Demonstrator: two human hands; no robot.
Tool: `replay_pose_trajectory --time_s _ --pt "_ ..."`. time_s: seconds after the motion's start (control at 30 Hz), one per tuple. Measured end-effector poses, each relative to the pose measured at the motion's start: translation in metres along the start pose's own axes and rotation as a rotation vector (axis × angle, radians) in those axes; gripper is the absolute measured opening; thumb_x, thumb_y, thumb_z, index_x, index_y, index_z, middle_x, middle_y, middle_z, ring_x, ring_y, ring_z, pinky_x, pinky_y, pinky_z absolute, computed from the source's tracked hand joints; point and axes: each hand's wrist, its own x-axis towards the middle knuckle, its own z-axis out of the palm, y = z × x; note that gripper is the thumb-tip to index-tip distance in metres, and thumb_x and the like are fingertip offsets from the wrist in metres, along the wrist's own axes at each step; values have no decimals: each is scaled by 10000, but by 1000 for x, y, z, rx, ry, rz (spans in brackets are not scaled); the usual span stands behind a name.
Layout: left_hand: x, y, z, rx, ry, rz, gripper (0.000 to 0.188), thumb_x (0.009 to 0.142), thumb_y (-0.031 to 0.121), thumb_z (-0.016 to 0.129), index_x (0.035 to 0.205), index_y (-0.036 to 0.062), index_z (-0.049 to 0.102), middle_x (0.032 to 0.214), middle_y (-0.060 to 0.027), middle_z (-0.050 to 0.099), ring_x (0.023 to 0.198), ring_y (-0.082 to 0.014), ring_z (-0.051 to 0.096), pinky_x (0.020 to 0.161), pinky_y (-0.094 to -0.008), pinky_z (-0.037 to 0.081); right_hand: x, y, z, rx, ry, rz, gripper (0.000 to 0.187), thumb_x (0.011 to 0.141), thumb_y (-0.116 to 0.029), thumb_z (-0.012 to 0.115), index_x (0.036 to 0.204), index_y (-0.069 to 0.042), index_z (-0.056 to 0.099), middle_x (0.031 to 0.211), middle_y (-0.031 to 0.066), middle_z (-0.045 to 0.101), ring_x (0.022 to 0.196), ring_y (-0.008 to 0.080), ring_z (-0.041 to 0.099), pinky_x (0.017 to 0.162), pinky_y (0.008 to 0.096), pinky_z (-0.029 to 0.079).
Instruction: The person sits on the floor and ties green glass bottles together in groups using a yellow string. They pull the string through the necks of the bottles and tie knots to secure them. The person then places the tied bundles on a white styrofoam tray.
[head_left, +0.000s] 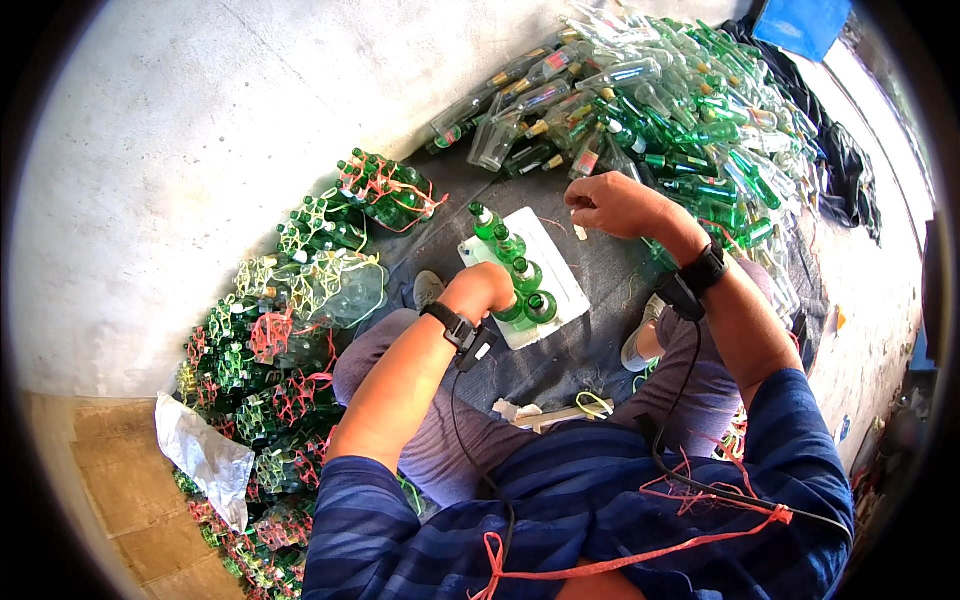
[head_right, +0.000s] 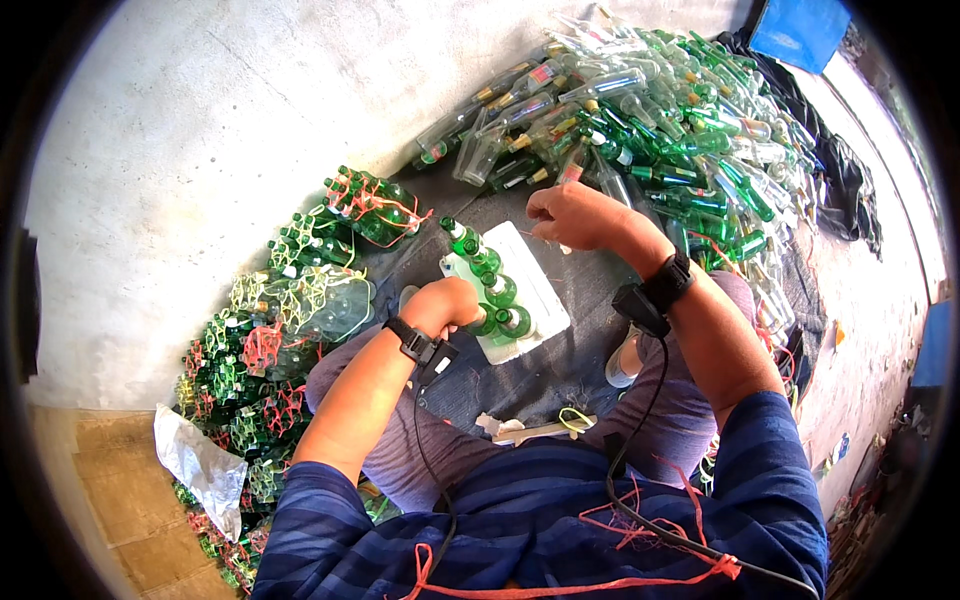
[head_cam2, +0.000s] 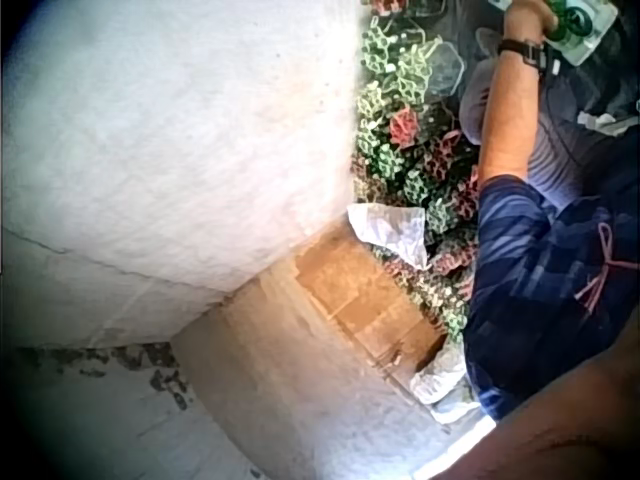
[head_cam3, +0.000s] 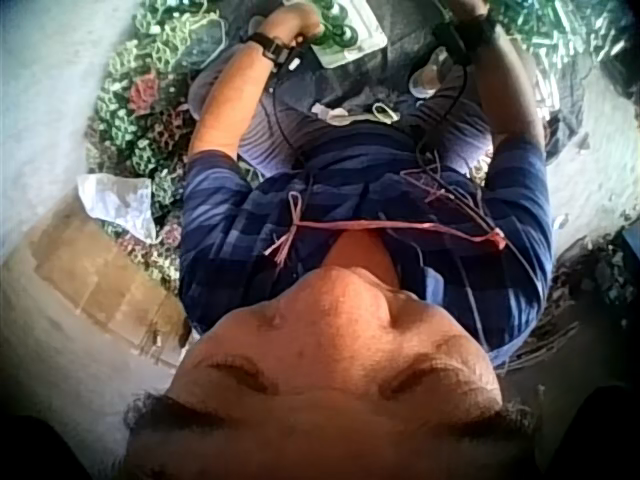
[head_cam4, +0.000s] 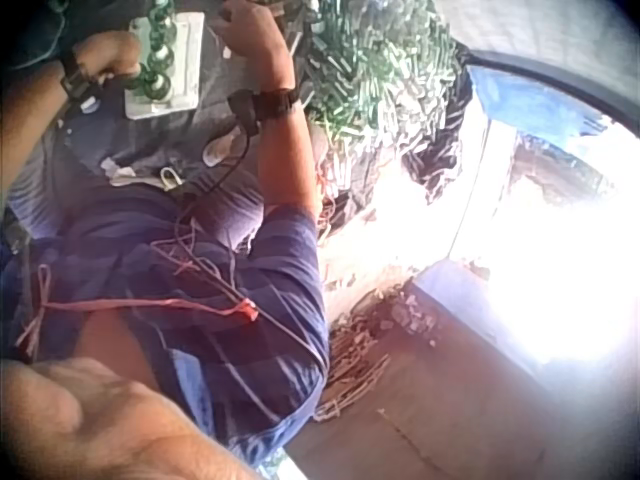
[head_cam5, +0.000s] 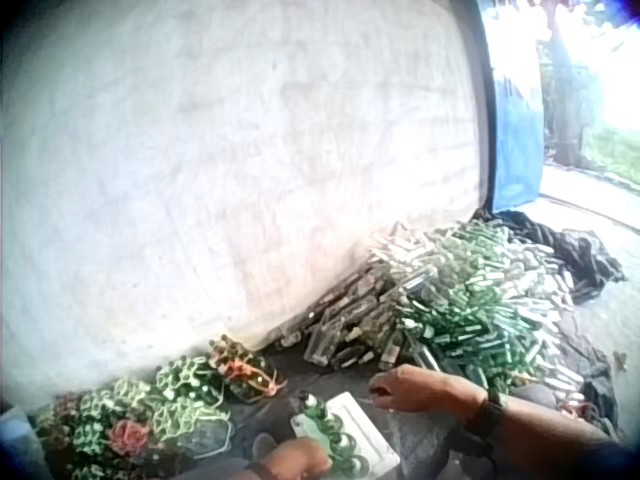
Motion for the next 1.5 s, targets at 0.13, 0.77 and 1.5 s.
replay_pose_trajectory --time_s 0.13,0.77,1.5 --pt "-16 12 -14 4 -58 -43 494 928 397 666 753 -65 686 662 -149 687 538 -273 668 555 -405 552 -1 5 -1 -18 -1 2 331 901 -234 700 1122 13 680 1005 199 730 942 344 706 840 405 542" --pt "-28 -46 -63 115 437 152 337 789 348 825 912 37 783 977 -201 747 955 -378 720 830 -472 566 -28 72 -76 -53 367 149 271 864 -281 713 1039 -79 763 916 157 742 854 291 703 778 413 547" --pt "-58 -68 -80 -673 761 280 265 954 97 661 1186 -29 676 824 -14 695 657 -85 649 570 -230 466 -25 55 -71 1515 754 -82 105 923 -27 689 1028 -21 698 859 31 686 685 103 619 572 248 502"
